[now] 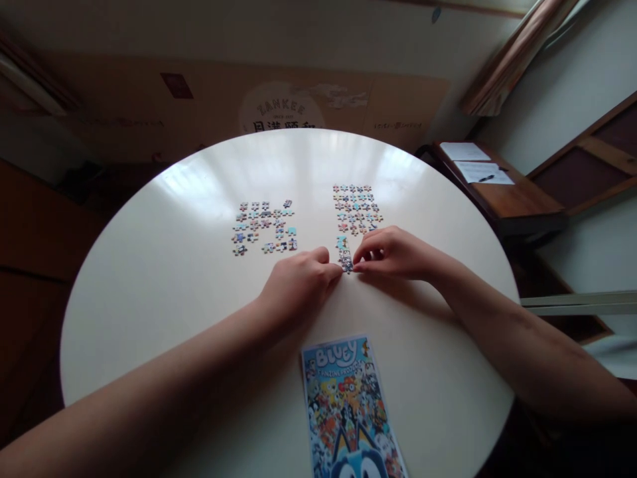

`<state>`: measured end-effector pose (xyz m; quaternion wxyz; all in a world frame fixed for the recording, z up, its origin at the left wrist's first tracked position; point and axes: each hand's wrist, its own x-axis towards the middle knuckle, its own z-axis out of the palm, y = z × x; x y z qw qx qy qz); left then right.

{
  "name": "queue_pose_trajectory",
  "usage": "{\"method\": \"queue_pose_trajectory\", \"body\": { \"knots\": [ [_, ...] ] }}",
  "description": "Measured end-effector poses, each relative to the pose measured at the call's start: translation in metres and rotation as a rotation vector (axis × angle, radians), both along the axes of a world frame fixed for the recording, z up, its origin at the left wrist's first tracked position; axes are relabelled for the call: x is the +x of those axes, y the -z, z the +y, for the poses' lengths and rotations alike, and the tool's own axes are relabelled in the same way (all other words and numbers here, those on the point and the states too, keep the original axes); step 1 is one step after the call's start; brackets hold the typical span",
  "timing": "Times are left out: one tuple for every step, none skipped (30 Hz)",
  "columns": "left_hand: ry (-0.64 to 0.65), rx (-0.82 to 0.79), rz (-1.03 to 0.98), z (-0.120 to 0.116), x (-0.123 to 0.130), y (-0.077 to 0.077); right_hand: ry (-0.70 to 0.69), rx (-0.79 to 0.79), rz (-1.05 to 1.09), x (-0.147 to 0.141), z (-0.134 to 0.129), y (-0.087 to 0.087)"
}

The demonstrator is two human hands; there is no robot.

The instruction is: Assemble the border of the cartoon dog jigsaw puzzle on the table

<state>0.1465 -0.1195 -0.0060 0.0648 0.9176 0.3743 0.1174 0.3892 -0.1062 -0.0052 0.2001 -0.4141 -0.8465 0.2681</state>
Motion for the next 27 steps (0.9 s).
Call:
{"method": "queue_pose_trajectory", "body": {
  "knots": [
    [0.009,0.015,0.028,-0.0007,0.0007,-0.0007,0.005,-0.002,-0.003,-0.0001,-0.0001,-0.0002],
    [0.018,0.029,0.054,-0.0012,0.0012,-0.0013,0.011,-0.003,-0.007,-0.0004,-0.0004,-0.0003],
    [0.024,0.042,0.074,-0.0017,0.0016,-0.0019,0.016,-0.004,-0.012,-0.0006,-0.0007,-0.0005],
    [0.029,0.05,0.089,-0.002,0.0018,-0.0024,0.02,-0.004,-0.016,-0.0009,-0.001,-0.0005],
    [0.033,0.054,0.099,-0.0021,0.0018,-0.0028,0.023,-0.003,-0.021,-0.001,-0.0013,-0.0005],
    [0.035,0.053,0.106,-0.0021,0.0017,-0.0032,0.026,-0.001,-0.023,-0.0012,-0.0016,-0.0004],
    [0.038,0.05,0.109,-0.0019,0.0013,-0.0035,0.029,-0.001,-0.025,-0.0013,-0.0018,-0.0003],
    [0.041,0.046,0.11,-0.0016,0.0008,-0.0036,0.032,0.001,-0.024,-0.0014,-0.002,-0.0001],
    [0.046,0.042,0.11,-0.0012,0.0003,-0.0037,0.034,0.001,-0.023,-0.0015,-0.0021,0.0001],
    [0.049,0.04,0.109,-0.0008,-0.0003,-0.0036,0.036,0.002,-0.021,-0.0016,-0.0021,0.0003],
    [0.053,0.04,0.106,-0.0004,-0.0008,-0.0035,0.037,0.004,-0.021,-0.0018,-0.0021,0.0004],
    [0.056,0.04,0.102,-0.0001,-0.0013,-0.0033,0.037,0.007,-0.022,-0.002,-0.002,0.0005],
    [0.057,0.041,0.098,0.0002,-0.0018,-0.0031,0.036,0.009,-0.022,-0.0022,-0.002,0.0005],
    [0.058,0.041,0.094,0.0004,-0.0022,-0.003,0.035,0.012,-0.023,-0.0024,-0.0019,0.0005],
    [0.057,0.04,0.089,0.0005,-0.0025,-0.0029,0.033,0.013,-0.023,-0.0026,-0.0018,0.0005],
    [0.056,0.039,0.084,0.0006,-0.0028,-0.0029,0.032,0.013,-0.022,-0.0027,-0.0017,0.0004],
    [0.056,0.036,0.08,0.0007,-0.0031,-0.0029,0.03,0.013,-0.02,-0.0028,-0.0016,0.0003],
    [0.057,0.033,0.076,0.0007,-0.0034,-0.0031,0.028,0.013,-0.02,-0.0028,-0.0015,0.0001],
    [0.059,0.03,0.074,0.0008,-0.0036,-0.0032,0.025,0.013,-0.022,-0.0027,-0.0014,-0.0002],
    [0.061,0.028,0.075,0.0009,-0.0039,-0.0033,0.021,0.014,-0.024,-0.0025,-0.0014,-0.0005],
    [0.061,0.027,0.076,0.001,-0.0041,-0.0034,0.017,0.013,-0.026,-0.0022,-0.0013,-0.001],
    [0.061,0.026,0.078,0.0012,-0.0043,-0.0035,0.013,0.013,-0.028,-0.0017,-0.0013,-0.0015],
    [0.059,0.024,0.079,0.0014,-0.0046,-0.0035,0.009,0.013,-0.03,-0.0012,-0.0013,-0.0021],
    [0.057,0.024,0.079,0.0015,-0.0049,-0.0035,0.006,0.012,-0.03,-0.0007,-0.0012,-0.0026],
    [0.056,0.024,0.077,0.0017,-0.0052,-0.0034,0.003,0.01,-0.029,-0.0001,-0.0011,-0.0032],
    [0.056,0.024,0.074,0.0018,-0.0056,-0.0032,0.0,0.009,-0.03,0.0003,-0.001,-0.0036],
    [0.057,0.024,0.071,0.0019,-0.0061,-0.0029,-0.003,0.008,-0.033,0.0006,-0.0009,-0.004]
  ]
}}
